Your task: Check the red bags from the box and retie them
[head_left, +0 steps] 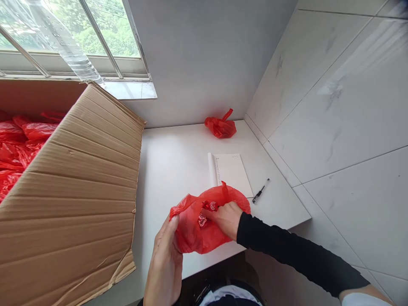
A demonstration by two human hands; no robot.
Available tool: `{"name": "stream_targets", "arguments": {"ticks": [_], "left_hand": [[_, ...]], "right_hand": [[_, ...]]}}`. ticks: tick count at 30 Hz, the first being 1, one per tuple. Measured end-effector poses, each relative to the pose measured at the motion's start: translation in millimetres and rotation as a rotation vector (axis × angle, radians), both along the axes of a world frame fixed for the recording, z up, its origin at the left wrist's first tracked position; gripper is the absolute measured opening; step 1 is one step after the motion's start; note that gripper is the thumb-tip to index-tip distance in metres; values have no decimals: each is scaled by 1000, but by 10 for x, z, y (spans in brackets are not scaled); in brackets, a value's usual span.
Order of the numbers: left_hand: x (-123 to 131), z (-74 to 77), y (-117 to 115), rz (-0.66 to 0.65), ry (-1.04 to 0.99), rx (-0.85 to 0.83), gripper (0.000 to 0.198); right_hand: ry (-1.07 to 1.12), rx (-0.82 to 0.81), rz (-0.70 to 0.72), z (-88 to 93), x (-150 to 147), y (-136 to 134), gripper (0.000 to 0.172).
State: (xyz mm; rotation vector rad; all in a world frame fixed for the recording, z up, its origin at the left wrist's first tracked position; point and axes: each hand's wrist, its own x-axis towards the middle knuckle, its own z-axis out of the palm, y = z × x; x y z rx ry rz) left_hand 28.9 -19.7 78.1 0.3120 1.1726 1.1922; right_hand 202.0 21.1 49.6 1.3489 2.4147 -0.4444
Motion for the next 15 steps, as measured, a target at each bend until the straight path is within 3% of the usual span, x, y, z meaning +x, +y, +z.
{"name": "stream_targets", "arguments": {"ticks": [6,9,12,15], "left_hand": [[44,26,32,2,3,60,49],[61,26,27,17,5,60,47],[73,39,25,48,15,72,47],[77,66,27,12,23,120,46]], "right_hand": [[-18,-24,20,73,102,-82,48],[-72,1,-87,104,232,-117,54],[-142,45,-214,149,375,-160,41],[-111,66,-247,216,484,-197,33]]}}
